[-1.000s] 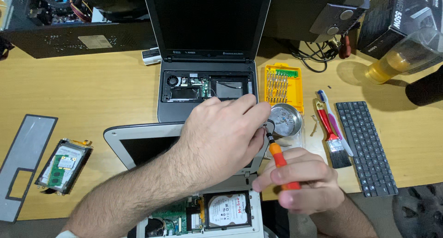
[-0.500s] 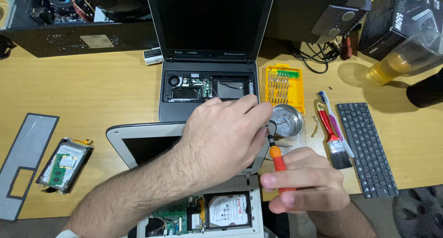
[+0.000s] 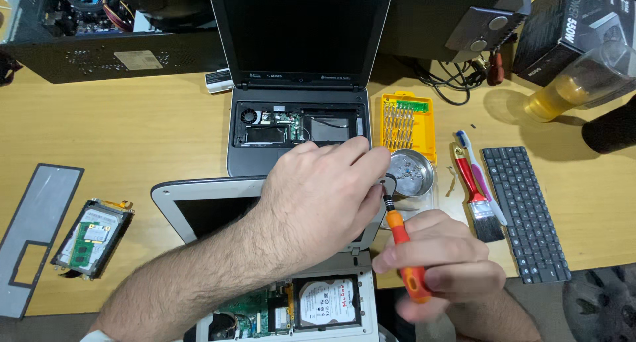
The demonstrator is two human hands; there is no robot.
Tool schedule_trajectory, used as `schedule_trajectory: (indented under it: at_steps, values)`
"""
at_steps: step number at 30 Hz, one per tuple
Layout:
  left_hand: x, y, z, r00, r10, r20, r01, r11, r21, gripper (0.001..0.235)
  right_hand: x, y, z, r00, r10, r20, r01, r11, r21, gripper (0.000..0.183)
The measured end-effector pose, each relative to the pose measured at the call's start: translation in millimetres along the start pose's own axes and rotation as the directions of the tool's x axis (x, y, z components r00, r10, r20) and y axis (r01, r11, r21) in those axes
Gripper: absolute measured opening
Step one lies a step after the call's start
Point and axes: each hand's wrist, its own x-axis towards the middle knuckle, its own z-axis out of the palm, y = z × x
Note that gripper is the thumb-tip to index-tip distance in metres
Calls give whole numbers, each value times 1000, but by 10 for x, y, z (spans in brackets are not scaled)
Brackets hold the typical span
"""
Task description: The person uses a screwdriver to fasten screws into the bezel of a white laptop screen. They then attach the bezel to the screen assembly and secure it with additional screws. Finally, they place a metal cover plate over the internal components of the laptop base.
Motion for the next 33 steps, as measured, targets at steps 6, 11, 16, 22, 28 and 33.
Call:
schedule_trajectory:
  at_steps: [6, 11, 16, 22, 28, 33]
  values:
    - [15, 1, -12, 999, -10, 47, 11, 1000, -4, 17, -75, -148, -95, 997, 51, 56, -42, 988, -145, 26]
    - [3, -4, 31, 999, -21, 45, 21, 1000, -2, 19, 10, -111, 31, 998, 25, -59, -33, 990, -137, 34]
    - [13, -7, 27, 994, -47, 100, 49, 998, -25, 18, -129, -108, -50, 998, 68, -10, -68, 996, -58, 33]
    - [9, -6, 47, 999, -19, 29, 19, 1000, -15, 12, -70, -38, 2, 999, -31, -13, 29, 993, -113, 55]
    - [8, 1, 55, 1000, -22, 21, 22, 1000, 4, 14, -74, -72, 12, 999, 46, -16, -46, 998, -35, 46]
    - [1, -8, 64, 1000, -15, 15, 15, 1000, 1, 16, -3, -100, -9, 1000, 5, 1, -5, 993, -118, 46]
